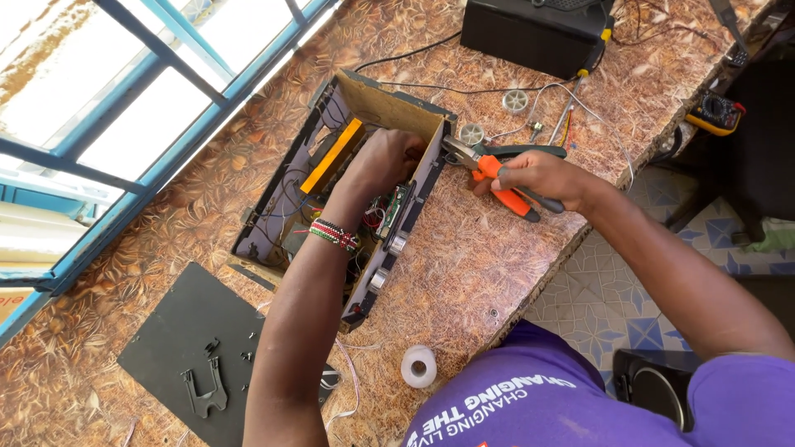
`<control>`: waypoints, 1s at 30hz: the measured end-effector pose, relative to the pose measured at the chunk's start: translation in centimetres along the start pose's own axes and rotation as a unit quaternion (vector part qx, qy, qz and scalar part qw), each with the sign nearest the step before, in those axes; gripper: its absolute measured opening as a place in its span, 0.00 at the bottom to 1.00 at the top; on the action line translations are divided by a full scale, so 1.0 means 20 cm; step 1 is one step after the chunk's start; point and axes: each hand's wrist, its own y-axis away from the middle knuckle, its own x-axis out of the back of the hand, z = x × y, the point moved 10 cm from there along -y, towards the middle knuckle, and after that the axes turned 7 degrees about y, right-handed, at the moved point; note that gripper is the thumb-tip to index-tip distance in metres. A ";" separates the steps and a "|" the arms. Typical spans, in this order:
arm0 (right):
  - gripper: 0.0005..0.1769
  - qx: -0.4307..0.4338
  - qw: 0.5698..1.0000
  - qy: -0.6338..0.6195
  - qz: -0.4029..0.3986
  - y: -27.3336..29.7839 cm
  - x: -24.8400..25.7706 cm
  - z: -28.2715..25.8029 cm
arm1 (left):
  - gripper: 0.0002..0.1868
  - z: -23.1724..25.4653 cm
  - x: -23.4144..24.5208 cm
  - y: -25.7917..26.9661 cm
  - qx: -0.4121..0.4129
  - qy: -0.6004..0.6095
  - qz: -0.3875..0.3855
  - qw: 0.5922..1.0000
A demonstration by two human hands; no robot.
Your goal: The person uses pliers to strip and adjust wires inside an open electronic device. They repeatedly pick up small cylindrical components and place them into the device, while also handling wires and a roll of tape on the workbench.
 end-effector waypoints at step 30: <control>0.07 0.179 0.565 0.700 0.398 0.23 -0.32 -0.22 | 0.06 -0.05 -0.03 0.00 -0.017 -0.003 0.016 1.000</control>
